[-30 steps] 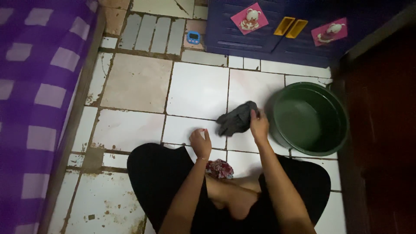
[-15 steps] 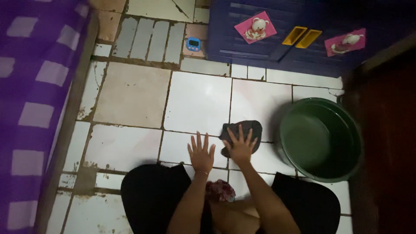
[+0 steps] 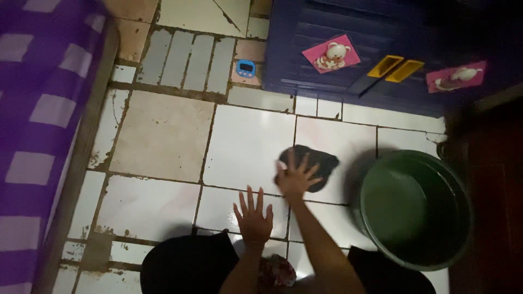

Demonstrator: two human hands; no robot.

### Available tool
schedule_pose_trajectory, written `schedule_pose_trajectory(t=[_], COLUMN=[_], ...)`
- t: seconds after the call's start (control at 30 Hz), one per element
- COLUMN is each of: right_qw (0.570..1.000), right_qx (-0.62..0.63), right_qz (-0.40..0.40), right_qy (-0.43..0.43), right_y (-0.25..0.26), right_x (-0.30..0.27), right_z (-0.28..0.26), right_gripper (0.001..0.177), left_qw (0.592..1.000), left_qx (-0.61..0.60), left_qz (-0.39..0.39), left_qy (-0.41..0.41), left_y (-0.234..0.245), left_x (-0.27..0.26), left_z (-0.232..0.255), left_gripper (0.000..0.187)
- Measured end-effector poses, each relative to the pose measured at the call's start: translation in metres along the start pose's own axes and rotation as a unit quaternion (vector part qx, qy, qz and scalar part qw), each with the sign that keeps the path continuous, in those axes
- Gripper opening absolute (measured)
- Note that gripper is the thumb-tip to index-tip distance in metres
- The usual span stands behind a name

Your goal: The person sits on a tiled floor and wipes the floor with a dark cloth, repeatedly dipping the cloth into a green basin of water and scrubbing the tiles in front of them.

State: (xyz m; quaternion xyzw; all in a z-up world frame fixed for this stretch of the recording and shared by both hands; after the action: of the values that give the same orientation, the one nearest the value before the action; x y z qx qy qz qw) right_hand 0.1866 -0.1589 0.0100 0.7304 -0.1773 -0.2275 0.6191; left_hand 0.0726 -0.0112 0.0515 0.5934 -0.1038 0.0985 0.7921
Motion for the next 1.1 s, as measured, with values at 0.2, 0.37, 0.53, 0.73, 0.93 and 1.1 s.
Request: schedule_pose_trajectory(t=[0.2, 0.37, 0.53, 0.73, 0.93, 1.1], right_qw=[0.943, 0.919, 0.986, 0.983, 0.995, 0.991], right_qx=[0.037, -0.162, 0.002, 0.099, 0.012, 0.037], right_qz=[-0.171, -0.159, -0.069, 0.131, 0.068, -0.016], right_qy=[0.284, 0.323, 0.150, 0.087, 0.072, 0.127], right_y=[0.027, 0.042, 0.044, 0.025, 0.019, 0.013], right_x=[-0.008, 0.070, 0.109, 0.047, -0.074, -0.122], right_z=[-0.051, -0.031, 0.055, 0.089, 0.092, 0.093], right_gripper=[0.063, 0.061, 0.060, 0.052, 0.055, 0.056], left_qw=[1.000, 0.998, 0.997, 0.997, 0.999, 0.999], left_qx=[0.015, 0.059, 0.076, 0.071, 0.040, 0.030], left_qz=[0.001, 0.009, 0.006, 0.022, 0.032, 0.012], left_qy=[-0.006, -0.020, -0.017, -0.025, -0.018, -0.005], left_y=[-0.005, 0.006, -0.001, 0.000, -0.004, -0.001], left_x=[0.001, 0.006, 0.005, 0.006, 0.001, 0.002], left_z=[-0.001, 0.003, 0.003, 0.003, 0.003, 0.004], left_gripper=[0.059, 0.063, 0.064, 0.064, 0.061, 0.064])
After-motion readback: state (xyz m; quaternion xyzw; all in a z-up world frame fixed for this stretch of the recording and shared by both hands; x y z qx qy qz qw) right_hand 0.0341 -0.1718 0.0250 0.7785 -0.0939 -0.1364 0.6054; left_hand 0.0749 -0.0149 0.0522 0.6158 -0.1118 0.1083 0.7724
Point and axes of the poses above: each hand's wrist, its own x-axis towards the middle knuckle, its own y-axis out of the back of the hand, z = x × y, the point moved 2 cm from there along x, towards the middle knuckle, and after that the axes turned 2 degrees about -x, right-handed, at the moved point
